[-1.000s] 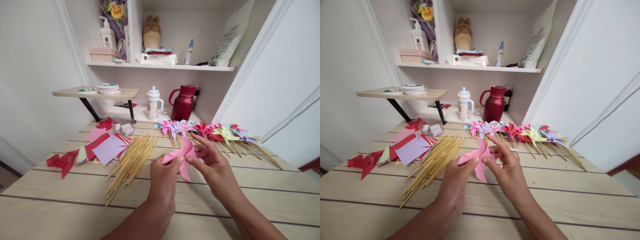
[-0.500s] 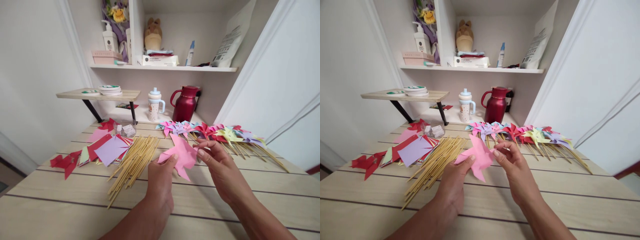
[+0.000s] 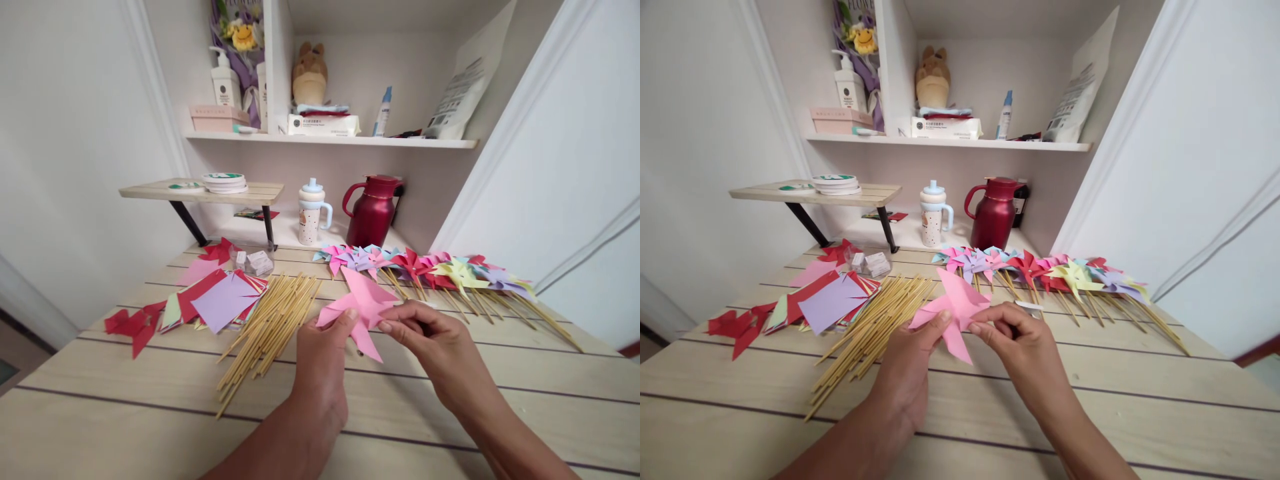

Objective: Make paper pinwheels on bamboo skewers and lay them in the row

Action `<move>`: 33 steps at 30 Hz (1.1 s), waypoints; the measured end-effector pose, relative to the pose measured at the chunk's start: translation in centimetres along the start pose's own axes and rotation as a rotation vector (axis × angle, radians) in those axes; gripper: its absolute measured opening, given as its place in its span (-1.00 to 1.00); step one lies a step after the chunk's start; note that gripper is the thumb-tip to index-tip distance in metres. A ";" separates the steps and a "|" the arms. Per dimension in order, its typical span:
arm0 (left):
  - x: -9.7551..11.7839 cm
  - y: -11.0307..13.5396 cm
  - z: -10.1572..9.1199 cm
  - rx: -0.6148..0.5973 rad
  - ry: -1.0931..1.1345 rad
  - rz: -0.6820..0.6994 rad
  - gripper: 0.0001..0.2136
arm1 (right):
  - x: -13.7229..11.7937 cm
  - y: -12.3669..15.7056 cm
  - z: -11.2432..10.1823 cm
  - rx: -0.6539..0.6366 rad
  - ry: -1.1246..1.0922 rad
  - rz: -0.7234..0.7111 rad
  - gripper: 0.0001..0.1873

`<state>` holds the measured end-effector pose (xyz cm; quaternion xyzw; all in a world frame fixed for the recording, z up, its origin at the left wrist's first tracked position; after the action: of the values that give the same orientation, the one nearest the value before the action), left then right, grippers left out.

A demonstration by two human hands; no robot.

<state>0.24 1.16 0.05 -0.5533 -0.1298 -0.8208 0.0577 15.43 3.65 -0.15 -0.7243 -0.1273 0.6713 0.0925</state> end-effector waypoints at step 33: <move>0.2 0.6 0.4 -0.003 -0.249 0.037 -0.80 | -1.1 0.5 0.2 0.047 0.232 -0.192 -0.76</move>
<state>0.62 0.70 0.46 -0.6532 -0.1244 -0.7448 0.0554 15.23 2.86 0.76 -0.7791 -0.1684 0.5741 0.1873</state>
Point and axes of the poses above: each hand's wrist, its own y-axis away from the middle knuckle, its own z-axis out of the palm, x = y × z, the point moved 1 cm from there along -y, towards the middle knuckle, and after that the axes turned 13 degrees about -y, right-handed, at the moved point
